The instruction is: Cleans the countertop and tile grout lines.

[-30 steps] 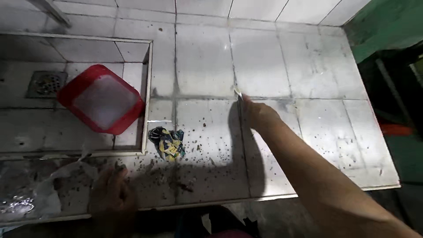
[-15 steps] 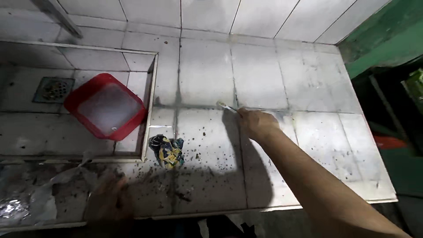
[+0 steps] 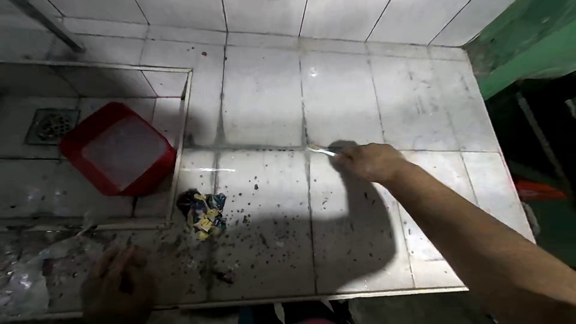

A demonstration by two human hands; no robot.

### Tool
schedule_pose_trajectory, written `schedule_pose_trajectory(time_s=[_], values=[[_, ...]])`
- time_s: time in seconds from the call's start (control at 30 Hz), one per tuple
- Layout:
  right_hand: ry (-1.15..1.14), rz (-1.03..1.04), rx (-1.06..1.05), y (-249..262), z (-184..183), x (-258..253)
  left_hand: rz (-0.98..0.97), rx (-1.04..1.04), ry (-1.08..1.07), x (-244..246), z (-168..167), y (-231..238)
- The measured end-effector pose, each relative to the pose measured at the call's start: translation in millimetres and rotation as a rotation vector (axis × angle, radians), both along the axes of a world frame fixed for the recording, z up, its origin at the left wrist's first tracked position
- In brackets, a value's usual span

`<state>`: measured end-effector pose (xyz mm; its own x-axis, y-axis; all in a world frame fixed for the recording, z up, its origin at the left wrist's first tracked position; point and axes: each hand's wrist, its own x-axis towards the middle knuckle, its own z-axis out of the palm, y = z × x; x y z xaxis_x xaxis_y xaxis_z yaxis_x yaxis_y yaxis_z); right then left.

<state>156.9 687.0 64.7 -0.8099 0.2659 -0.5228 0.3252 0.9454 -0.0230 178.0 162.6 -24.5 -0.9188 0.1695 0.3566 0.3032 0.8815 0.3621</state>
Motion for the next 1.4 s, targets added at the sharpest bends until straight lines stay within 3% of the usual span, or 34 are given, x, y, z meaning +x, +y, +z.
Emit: schedule_pose_trajectory(time_s=[0.1,0.3,0.5,0.57,0.67,0.83,0.97,1.1,1.23,1.4], values=[[-0.021,0.056,-0.005,2.8,0.3,-12.8,0.014,-0.058,-0.031,-0.3,1.1,-1.8],[-0.04,-0.085,0.11,86.9,14.1,65.9,0.056,-0.02,-0.057,-1.1,3.7,2.8],[0.319,-0.511,-0.062,114.4,7.3,121.6,0.075,-0.039,-0.067,-4.0,7.2,8.5],[0.291,-0.65,0.016,120.1,4.4,148.6,0.06,-0.037,-0.1,-4.8,9.2,7.9],[0.202,-0.773,0.161,91.2,-6.9,160.4,0.032,-0.051,-0.096,-5.7,9.3,4.9],[0.064,-0.652,-0.004,-12.6,0.1,96.5,0.039,-0.055,-0.156,-4.1,11.3,2.7],[0.057,-0.552,0.063,16.2,4.6,114.3,0.049,-0.063,-0.158,-5.7,7.7,-0.2],[0.047,-0.65,0.19,43.4,-4.2,139.6,0.052,-0.042,-0.126,-6.2,6.9,0.7],[-0.012,-0.625,0.122,10.0,0.2,123.0,0.064,0.004,-0.16,-3.5,9.6,3.7],[-0.156,-0.522,0.176,-43.9,1.5,198.1,0.099,0.028,-0.2,-2.7,9.2,4.1]])
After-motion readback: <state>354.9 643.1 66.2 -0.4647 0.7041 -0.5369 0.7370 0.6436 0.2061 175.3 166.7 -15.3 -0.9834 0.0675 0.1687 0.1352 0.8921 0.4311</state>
